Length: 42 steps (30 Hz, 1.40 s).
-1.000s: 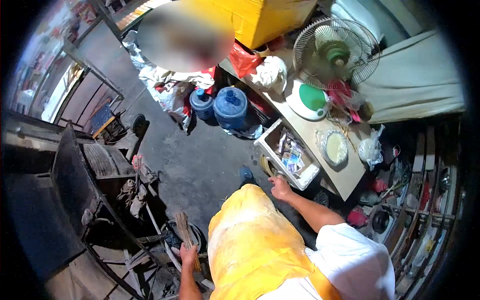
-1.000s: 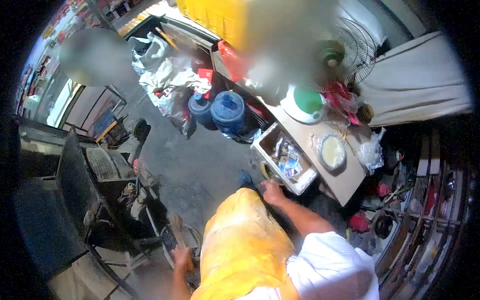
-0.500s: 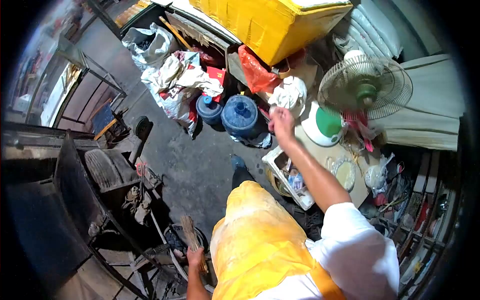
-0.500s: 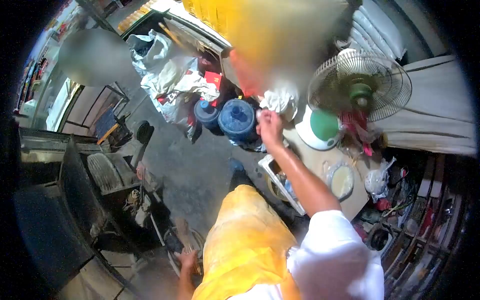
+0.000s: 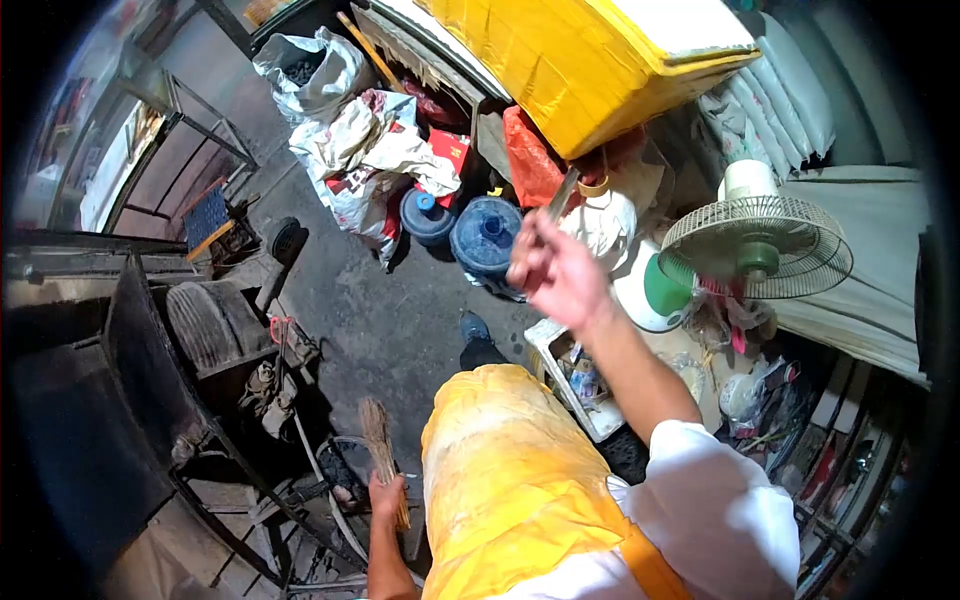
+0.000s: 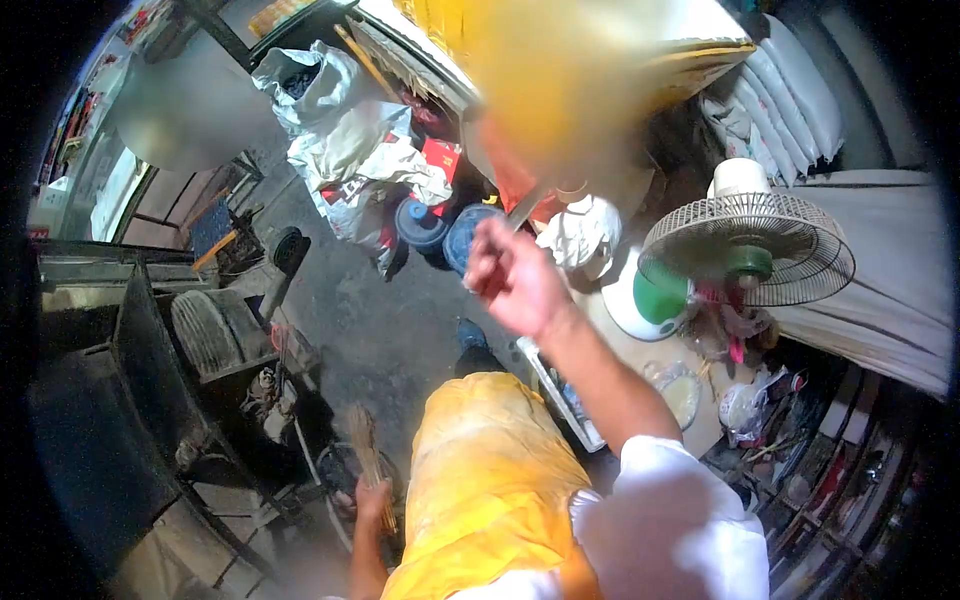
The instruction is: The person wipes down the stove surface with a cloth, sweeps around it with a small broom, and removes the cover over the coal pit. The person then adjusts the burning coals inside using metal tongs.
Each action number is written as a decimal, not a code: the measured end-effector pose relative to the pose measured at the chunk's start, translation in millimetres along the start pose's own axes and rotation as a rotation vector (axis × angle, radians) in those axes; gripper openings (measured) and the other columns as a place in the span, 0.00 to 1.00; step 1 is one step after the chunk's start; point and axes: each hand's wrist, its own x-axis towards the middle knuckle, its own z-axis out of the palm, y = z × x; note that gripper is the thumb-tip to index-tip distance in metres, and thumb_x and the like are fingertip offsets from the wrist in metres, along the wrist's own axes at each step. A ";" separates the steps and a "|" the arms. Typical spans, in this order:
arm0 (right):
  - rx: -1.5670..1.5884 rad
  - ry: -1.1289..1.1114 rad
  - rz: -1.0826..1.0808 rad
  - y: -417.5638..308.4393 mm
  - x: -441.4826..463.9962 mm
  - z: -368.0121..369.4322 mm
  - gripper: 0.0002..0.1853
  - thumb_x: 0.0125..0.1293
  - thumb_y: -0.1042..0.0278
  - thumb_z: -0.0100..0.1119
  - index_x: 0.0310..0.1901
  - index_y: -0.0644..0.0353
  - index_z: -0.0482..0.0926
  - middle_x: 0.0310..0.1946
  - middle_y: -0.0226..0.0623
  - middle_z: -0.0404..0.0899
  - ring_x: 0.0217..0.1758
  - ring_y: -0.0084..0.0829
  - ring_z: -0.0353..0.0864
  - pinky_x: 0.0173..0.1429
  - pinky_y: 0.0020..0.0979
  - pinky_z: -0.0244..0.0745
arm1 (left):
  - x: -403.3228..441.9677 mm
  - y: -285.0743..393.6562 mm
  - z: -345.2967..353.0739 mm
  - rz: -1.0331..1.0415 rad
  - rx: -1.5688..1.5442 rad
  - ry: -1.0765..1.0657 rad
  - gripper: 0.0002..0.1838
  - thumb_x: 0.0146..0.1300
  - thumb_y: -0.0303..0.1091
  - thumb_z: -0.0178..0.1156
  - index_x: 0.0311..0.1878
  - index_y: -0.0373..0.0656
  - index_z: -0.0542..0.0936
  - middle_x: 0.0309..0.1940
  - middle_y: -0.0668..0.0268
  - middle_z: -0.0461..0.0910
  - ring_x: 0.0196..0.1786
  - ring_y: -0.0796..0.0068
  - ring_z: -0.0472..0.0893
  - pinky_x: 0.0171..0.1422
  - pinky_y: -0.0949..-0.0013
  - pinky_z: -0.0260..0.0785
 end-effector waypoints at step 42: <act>-1.924 -1.205 0.861 592.8 12.3 71.7 0.14 0.74 0.72 0.51 0.56 0.65 0.65 0.33 0.31 0.68 0.25 0.20 0.72 0.29 0.22 0.73 | -98.0 -397.9 -88.9 -0.499 -0.689 1.562 0.22 0.63 0.37 0.65 0.56 0.36 0.73 0.41 0.57 0.78 0.47 0.58 0.78 0.56 0.60 0.69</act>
